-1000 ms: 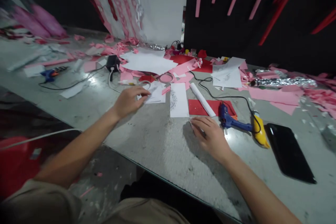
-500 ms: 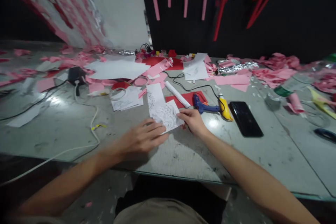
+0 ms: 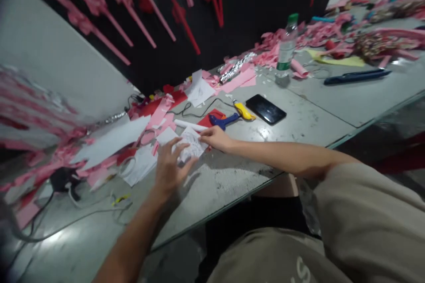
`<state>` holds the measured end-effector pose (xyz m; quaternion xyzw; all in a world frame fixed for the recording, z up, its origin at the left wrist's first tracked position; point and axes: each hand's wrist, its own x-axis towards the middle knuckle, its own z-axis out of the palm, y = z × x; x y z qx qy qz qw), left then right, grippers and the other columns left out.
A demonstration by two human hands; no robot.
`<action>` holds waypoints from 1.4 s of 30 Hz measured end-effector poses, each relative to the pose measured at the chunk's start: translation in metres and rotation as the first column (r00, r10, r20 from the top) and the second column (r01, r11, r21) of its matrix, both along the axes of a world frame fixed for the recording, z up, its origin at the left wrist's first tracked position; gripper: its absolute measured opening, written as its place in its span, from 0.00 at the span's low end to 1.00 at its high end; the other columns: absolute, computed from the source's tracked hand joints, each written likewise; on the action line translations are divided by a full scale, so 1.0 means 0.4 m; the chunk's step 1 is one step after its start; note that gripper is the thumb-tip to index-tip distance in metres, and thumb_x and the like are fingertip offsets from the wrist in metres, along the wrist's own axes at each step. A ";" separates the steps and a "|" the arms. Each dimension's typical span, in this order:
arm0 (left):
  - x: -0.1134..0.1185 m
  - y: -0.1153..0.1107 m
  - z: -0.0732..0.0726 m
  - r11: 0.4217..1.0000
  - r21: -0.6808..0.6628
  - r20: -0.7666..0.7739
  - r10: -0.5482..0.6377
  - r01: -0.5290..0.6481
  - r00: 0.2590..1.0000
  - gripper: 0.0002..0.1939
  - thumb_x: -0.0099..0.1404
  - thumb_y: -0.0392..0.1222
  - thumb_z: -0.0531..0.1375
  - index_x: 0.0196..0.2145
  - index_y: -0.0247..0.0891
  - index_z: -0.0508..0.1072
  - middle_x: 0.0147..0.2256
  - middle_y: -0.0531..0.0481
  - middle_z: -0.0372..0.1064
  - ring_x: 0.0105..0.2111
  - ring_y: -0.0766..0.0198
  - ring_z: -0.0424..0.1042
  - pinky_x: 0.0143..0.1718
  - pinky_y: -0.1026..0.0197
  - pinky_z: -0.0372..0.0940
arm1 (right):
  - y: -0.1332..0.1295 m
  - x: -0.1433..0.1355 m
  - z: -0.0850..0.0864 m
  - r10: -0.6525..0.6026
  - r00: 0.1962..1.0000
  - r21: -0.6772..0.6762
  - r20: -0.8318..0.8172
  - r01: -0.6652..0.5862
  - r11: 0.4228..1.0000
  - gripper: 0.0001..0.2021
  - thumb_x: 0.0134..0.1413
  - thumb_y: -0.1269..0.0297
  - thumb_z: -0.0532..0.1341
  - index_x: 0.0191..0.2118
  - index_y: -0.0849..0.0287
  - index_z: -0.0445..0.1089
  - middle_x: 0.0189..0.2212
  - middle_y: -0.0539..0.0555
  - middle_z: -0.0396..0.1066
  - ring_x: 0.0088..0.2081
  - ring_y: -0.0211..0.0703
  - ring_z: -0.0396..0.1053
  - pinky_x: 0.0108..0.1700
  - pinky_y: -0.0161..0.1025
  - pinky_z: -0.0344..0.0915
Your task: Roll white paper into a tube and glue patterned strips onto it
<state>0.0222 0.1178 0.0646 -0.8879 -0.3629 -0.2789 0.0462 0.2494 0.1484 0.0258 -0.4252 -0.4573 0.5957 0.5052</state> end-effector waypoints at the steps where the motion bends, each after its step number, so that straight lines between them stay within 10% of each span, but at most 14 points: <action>1: 0.000 0.001 -0.015 1.000 0.011 -0.043 -0.006 0.006 0.999 0.24 0.68 0.47 0.71 0.58 0.39 0.72 0.63 0.34 0.67 0.61 0.39 0.69 0.61 0.38 0.67 | -0.002 0.000 0.002 0.002 1.000 0.007 0.003 -0.002 1.000 0.07 0.50 0.64 0.72 0.30 0.63 0.80 0.16 0.47 0.72 0.16 0.35 0.64 0.20 0.33 0.60; 11: 0.001 0.011 -0.090 0.983 0.182 -0.053 -0.024 0.033 0.998 0.30 0.61 0.32 0.63 0.61 0.40 0.73 0.61 0.36 0.73 0.60 0.44 0.74 0.60 0.41 0.71 | -0.014 -0.021 0.004 0.036 0.994 0.143 0.107 -0.052 0.988 0.15 0.46 0.53 0.69 0.28 0.62 0.77 0.16 0.47 0.69 0.16 0.34 0.62 0.21 0.33 0.58; 18: -0.002 0.018 -0.112 0.998 0.057 0.028 -0.031 0.030 0.999 0.34 0.53 0.28 0.59 0.58 0.43 0.76 0.60 0.41 0.76 0.59 0.44 0.75 0.60 0.39 0.72 | 0.010 -0.026 -0.034 0.076 0.989 0.145 0.124 -0.094 0.985 0.23 0.47 0.44 0.69 0.35 0.63 0.81 0.20 0.50 0.73 0.17 0.35 0.63 0.23 0.35 0.62; 30: -0.008 0.036 -0.104 0.994 0.090 0.328 -0.084 0.057 0.941 0.20 0.70 0.30 0.53 0.48 0.45 0.81 0.47 0.46 0.84 0.46 0.53 0.83 0.50 0.53 0.78 | 0.025 -0.022 -0.068 0.041 0.999 0.109 0.032 -0.044 0.993 0.32 0.48 0.39 0.75 0.48 0.63 0.82 0.18 0.48 0.70 0.16 0.35 0.63 0.21 0.32 0.60; 36: -0.013 0.031 -0.082 0.980 -0.187 0.662 0.075 0.068 0.746 0.14 0.75 0.48 0.58 0.45 0.46 0.85 0.45 0.45 0.84 0.47 0.51 0.83 0.52 0.53 0.77 | 0.033 -0.011 -0.075 -0.118 0.988 0.208 0.103 0.095 0.974 0.25 0.43 0.47 0.77 0.45 0.58 0.83 0.30 0.51 0.75 0.16 0.34 0.63 0.17 0.34 0.57; 42: -0.003 0.034 -0.065 0.788 -0.538 0.810 0.386 0.298 0.441 0.21 0.67 0.60 0.67 0.44 0.39 0.84 0.36 0.45 0.83 0.34 0.52 0.81 0.34 0.58 0.77 | -0.017 -0.008 -0.012 0.031 0.999 0.183 0.031 -0.036 0.982 0.31 0.45 0.49 0.78 0.55 0.53 0.79 0.39 0.53 0.78 0.34 0.43 0.76 0.29 0.35 0.72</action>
